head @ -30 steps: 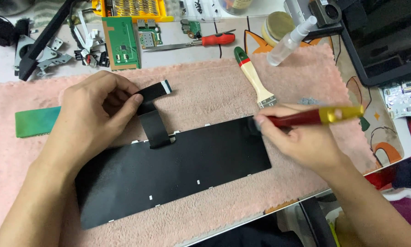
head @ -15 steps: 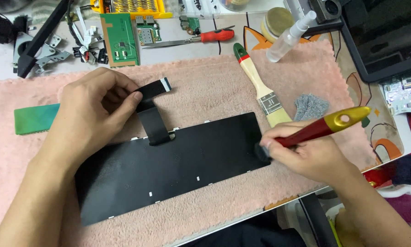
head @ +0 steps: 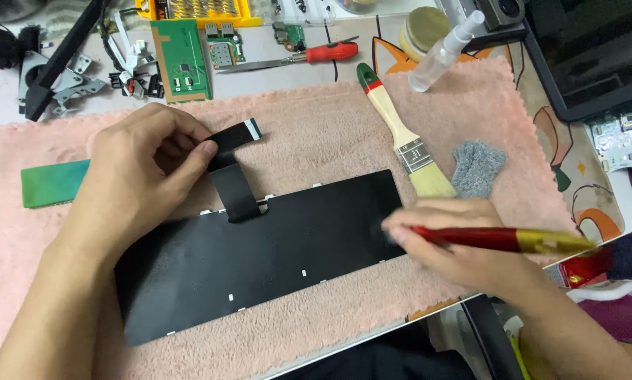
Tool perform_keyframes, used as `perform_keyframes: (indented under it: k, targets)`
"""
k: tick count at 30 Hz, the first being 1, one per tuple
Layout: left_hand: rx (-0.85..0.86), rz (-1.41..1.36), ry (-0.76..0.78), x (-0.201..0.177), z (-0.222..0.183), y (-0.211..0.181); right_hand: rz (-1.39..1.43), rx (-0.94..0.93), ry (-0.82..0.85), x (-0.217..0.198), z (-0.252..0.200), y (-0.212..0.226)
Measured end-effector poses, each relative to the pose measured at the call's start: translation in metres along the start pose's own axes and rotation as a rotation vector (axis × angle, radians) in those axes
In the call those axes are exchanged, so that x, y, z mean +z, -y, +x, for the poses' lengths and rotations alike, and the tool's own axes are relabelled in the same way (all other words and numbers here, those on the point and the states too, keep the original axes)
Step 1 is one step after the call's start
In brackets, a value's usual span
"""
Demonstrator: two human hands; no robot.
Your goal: Cleaning a laptop keyboard using a cloth, brush, and cleaning solution, including the front keys and the back ribbon cable area.
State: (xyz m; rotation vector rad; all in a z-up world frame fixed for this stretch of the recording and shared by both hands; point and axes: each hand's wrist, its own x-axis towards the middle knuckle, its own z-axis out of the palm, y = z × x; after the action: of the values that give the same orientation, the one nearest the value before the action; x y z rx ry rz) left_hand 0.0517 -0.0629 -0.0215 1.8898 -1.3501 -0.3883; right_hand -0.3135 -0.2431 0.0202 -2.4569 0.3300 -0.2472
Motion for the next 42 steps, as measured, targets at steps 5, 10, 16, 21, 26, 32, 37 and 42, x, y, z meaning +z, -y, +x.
perform_keyframes:
  k: [5, 10, 16, 21, 26, 32, 37, 42]
  targets:
    - [0.023, 0.008, 0.001, 0.0, 0.0, 0.002, -0.127, 0.093, -0.063, 0.004, -0.001, -0.001]
    - [0.025, 0.02, 0.001, 0.001, 0.0, 0.003, -0.053, -0.059, -0.066, 0.008, 0.006, 0.001]
    - [0.036, -0.002, 0.0, 0.001, 0.0, 0.004, -0.176, 0.056, -0.143, 0.01, 0.012, 0.005]
    - [0.014, -0.002, -0.003, 0.001, 0.0, 0.003, 0.053, 0.162, 0.029, 0.007, 0.016, -0.009]
    - [0.031, -0.012, -0.003, 0.001, 0.0, 0.004, 0.013, 0.241, -0.141, 0.011, 0.035, -0.001]
    - [0.022, -0.033, 0.001, 0.001, 0.001, 0.004, 0.107, 0.239, -0.088, 0.01, 0.039, -0.017]
    - [0.04, -0.031, 0.002, 0.002, 0.001, 0.006, 0.061, 0.32, -0.146, 0.008, 0.054, -0.003]
    - [0.069, -0.031, -0.007, 0.003, 0.001, 0.008, -0.098, 0.258, -0.183, 0.008, 0.058, -0.016]
